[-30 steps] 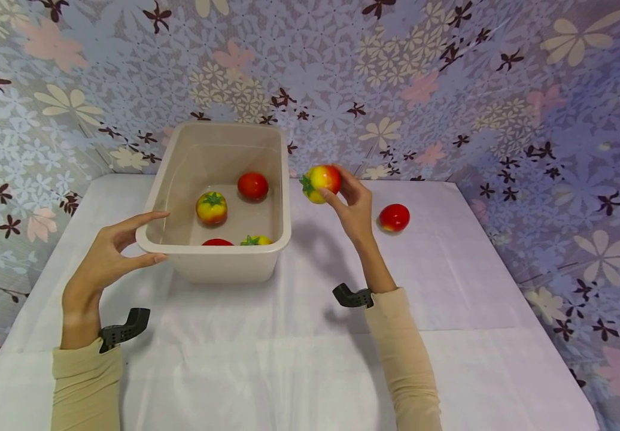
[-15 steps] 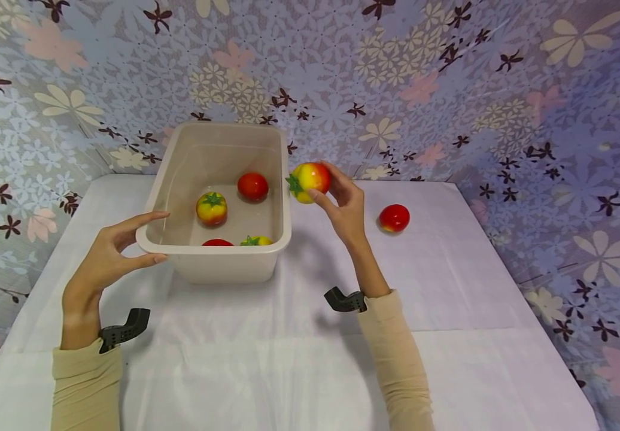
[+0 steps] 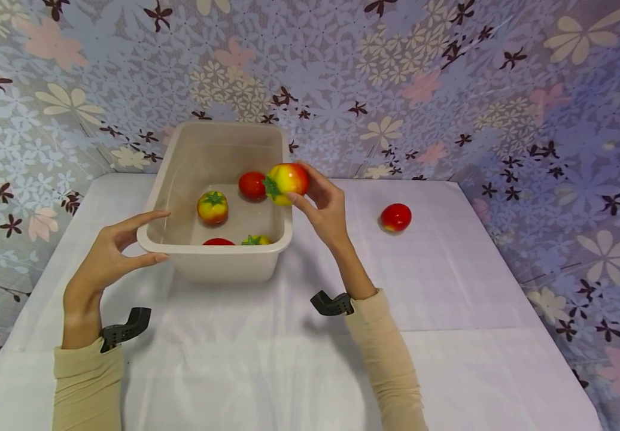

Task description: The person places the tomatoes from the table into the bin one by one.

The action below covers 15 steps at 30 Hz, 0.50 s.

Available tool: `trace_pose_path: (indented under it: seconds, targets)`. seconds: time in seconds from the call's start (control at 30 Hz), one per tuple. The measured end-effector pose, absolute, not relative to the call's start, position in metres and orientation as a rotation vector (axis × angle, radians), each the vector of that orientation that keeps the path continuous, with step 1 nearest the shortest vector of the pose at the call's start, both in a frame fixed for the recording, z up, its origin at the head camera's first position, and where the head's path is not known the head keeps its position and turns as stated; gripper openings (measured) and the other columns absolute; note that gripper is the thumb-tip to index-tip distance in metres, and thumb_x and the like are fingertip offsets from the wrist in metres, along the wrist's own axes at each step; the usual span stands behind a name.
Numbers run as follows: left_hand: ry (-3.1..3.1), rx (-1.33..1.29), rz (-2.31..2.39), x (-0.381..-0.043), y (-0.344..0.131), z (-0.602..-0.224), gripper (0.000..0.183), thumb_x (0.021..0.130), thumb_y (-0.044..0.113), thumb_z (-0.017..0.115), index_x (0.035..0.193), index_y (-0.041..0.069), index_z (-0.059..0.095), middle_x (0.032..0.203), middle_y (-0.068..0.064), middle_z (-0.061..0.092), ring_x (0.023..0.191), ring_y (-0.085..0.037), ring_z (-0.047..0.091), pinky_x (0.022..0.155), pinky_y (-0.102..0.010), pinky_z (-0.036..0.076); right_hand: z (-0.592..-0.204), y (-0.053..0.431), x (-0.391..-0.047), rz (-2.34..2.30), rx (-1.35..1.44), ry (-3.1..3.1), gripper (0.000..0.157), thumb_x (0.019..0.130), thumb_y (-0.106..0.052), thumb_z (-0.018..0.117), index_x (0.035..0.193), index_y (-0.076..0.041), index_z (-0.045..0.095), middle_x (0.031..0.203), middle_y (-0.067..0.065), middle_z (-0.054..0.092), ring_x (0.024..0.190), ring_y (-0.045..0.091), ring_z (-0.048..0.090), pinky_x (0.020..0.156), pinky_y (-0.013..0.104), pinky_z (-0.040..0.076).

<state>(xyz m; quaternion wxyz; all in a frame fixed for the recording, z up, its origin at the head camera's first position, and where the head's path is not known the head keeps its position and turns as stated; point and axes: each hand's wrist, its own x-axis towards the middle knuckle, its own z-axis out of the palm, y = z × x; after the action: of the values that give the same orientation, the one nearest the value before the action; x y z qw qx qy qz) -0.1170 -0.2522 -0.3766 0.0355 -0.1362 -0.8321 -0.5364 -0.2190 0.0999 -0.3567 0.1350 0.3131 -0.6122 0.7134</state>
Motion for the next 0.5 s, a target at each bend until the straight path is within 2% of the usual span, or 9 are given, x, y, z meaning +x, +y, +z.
trace_pose_path:
  seconds: [0.07, 0.17, 0.23, 0.5]
  targets:
    - [-2.555, -0.423, -1.648, -0.117, -0.252, -0.376, 0.069, 0.077, 0.01, 0.082, 0.14, 0.013, 0.054, 0.152, -0.013, 0.042, 0.144, -0.035, 0.031, 0.109, -0.07, 0.027, -0.357, 0.098, -0.22, 2.059, 0.907, -1.79, 0.068, 0.085, -0.02, 0.077, 0.133, 0.018, 0.047, 0.124, -0.004, 0.066, 0.116, 0.016, 0.061, 0.104, 0.029, 0.048]
    - [-2.551, -0.422, -1.649, -0.118, -0.252, -0.376, 0.069, 0.077, 0.009, 0.082, 0.14, 0.013, 0.054, 0.152, -0.014, 0.042, 0.143, -0.035, 0.031, 0.109, -0.07, 0.028, -0.358, 0.094, -0.219, 2.073, 0.907, -1.81, 0.056, 0.087, -0.005, 0.071, 0.134, 0.015, 0.048, 0.126, -0.003, 0.064, 0.118, 0.018, 0.06, 0.106, 0.033, 0.047]
    - [-2.549, -0.422, -1.648, -0.118, -0.252, -0.376, 0.069, 0.077, 0.009, 0.082, 0.14, 0.013, 0.054, 0.152, -0.013, 0.042, 0.143, -0.035, 0.031, 0.109, -0.07, 0.028, -0.358, 0.092, -0.219, 2.079, 0.903, -1.823, 0.053, 0.087, 0.001, 0.068, 0.134, 0.015, 0.048, 0.128, 0.0, 0.064, 0.119, 0.017, 0.06, 0.107, 0.035, 0.046]
    - [-2.537, -0.434, -1.65, -0.116, -0.251, -0.376, 0.07, 0.076, 0.007, 0.082, 0.14, 0.013, 0.054, 0.15, -0.019, 0.043, 0.142, -0.035, 0.032, 0.109, -0.069, 0.029, -0.363, 0.086, -0.22, 2.004, 0.909, -1.86, 0.051, 0.086, 0.008, 0.062, 0.134, 0.016, 0.048, 0.136, 0.032, 0.052, 0.126, 0.018, 0.056, 0.118, 0.04, 0.033]
